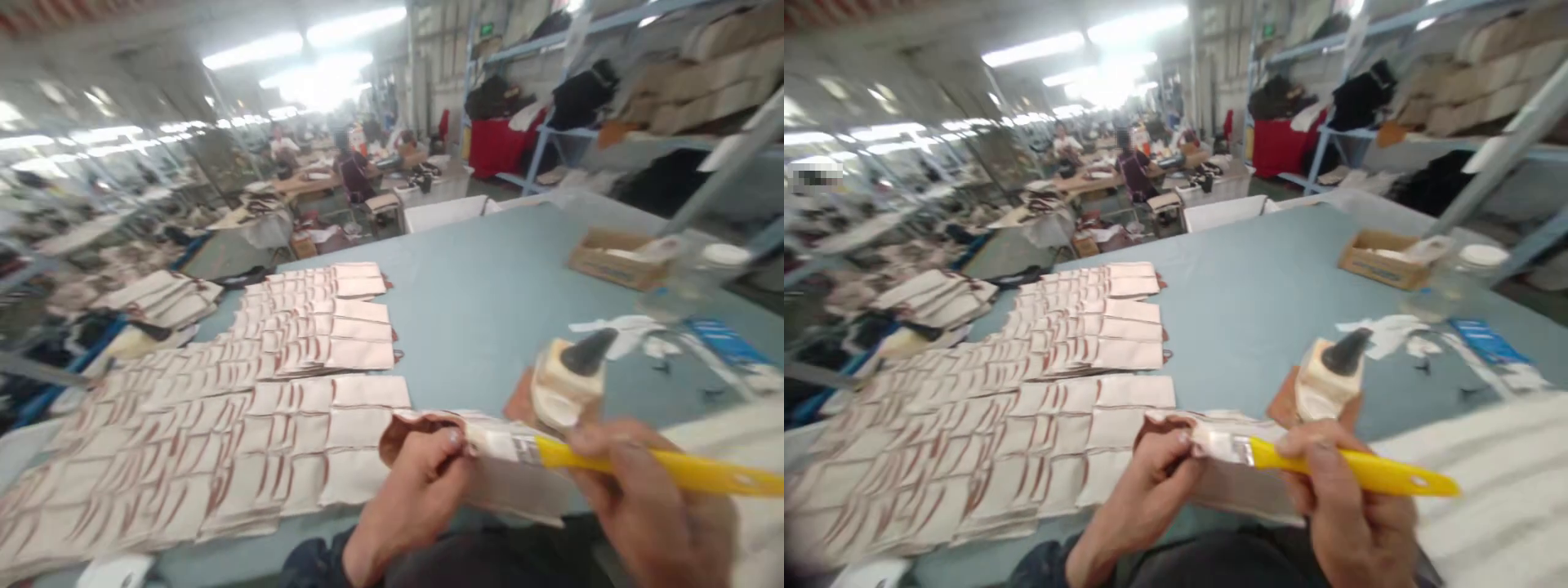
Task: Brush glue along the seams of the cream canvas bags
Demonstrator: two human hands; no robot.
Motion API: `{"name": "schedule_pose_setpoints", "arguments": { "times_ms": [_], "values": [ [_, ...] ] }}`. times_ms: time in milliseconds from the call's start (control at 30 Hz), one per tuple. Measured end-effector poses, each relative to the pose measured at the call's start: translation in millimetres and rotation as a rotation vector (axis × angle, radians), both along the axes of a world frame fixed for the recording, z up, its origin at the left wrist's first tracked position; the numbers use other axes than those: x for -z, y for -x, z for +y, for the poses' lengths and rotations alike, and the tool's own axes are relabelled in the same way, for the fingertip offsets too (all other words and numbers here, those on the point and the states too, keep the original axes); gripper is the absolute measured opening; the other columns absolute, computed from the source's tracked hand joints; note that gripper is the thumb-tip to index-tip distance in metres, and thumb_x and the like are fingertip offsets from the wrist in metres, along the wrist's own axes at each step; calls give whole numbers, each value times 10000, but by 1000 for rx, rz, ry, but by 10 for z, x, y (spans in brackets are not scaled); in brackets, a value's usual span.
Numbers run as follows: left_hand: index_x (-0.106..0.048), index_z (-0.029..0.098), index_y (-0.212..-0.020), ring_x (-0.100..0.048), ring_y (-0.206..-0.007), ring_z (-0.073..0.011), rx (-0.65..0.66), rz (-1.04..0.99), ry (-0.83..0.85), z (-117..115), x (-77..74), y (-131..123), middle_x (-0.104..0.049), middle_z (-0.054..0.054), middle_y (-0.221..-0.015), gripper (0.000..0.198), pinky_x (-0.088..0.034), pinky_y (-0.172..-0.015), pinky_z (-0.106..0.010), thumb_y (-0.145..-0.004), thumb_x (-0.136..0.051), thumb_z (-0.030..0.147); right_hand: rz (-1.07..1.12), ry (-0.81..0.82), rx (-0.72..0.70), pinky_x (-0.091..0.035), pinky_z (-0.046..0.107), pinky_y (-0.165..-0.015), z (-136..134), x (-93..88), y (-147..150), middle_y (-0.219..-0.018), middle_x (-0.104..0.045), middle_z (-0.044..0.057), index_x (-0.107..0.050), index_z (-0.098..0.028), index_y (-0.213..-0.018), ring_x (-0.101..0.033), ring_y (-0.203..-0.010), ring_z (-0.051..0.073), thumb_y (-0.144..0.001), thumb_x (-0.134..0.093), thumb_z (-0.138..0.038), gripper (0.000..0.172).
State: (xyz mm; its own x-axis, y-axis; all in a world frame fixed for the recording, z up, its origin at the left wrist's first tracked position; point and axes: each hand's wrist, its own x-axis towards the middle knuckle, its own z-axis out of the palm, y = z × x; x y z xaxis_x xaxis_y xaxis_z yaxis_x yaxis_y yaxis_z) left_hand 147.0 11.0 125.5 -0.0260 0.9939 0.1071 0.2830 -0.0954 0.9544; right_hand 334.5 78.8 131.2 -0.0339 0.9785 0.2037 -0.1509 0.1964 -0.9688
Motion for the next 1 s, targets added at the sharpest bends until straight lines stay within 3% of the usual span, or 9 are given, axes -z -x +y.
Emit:
{"name": "schedule_pose_setpoints", "arguments": {
  "times_ms": [200,367,467,567,633,733,867,1000],
  "values": [
    [-749,186,-787,-612,-802,-210,-10,-84,5,-16,-1,-96,-674,-47,-768,275,-498,-814,-317,-983,-562,230,21,66,-83,-366,237,-386,42,110,-40,-470,-481,-31,-688,-238,-731,-447,-396,126,-966,-681,-508,358],
    [-789,204,-790,-635,-883,-249,-39,-166,82,-37,-73,-86,-722,-77,-857,251,-504,-859,-340,-957,-647,326,58,128,-127,-334,242,-308,136,178,-83,-455,-481,-25,-679,-223,-699,-417,-325,128,-906,-729,-540,382],
    [-763,188,-756,-596,-810,-219,-67,-196,164,-18,-62,-41,-683,-54,-794,266,-478,-765,-311,-918,-688,384,87,138,-143,-305,239,-286,236,159,-176,-474,-502,-21,-685,-226,-707,-399,-311,121,-913,-731,-510,354],
    [-745,167,-765,-505,-671,-155,-120,-322,299,1,-52,10,-628,-6,-711,280,-392,-610,-253,-851,-746,433,119,43,-99,-276,219,-295,245,10,-219,-516,-517,-30,-668,-234,-709,-367,-330,97,-952,-700,-477,345],
    [-777,163,-856,-527,-661,-147,-141,-461,380,25,-64,50,-674,-5,-734,282,-406,-599,-230,-813,-800,441,126,-73,-130,-283,198,-304,217,-96,-183,-503,-487,-52,-662,-227,-712,-361,-336,82,-968,-696,-453,342],
    [-809,175,-925,-567,-606,-132,-72,-671,492,78,-110,112,-712,-5,-711,309,-475,-614,-221,-749,-898,413,156,-148,-148,-236,172,-308,184,-169,-85,-464,-403,-90,-665,-210,-762,-289,-326,60,-1027,-606,-482,384],
    [-832,179,-912,-590,-562,-109,-4,-797,552,115,-189,133,-737,-15,-704,341,-524,-622,-205,-705,-958,419,165,-237,-161,-229,166,-324,161,-154,-17,-466,-399,-103,-658,-207,-807,-301,-327,54,-1060,-573,-446,358],
    [-844,181,-955,-652,-644,-117,-4,-818,555,131,-191,112,-764,-30,-763,378,-531,-632,-173,-693,-979,417,8,-332,-159,-335,207,-350,212,-43,19,-511,-499,-69,-683,-220,-846,-390,-355,83,-1069,-538,-432,341]
  ]
}}
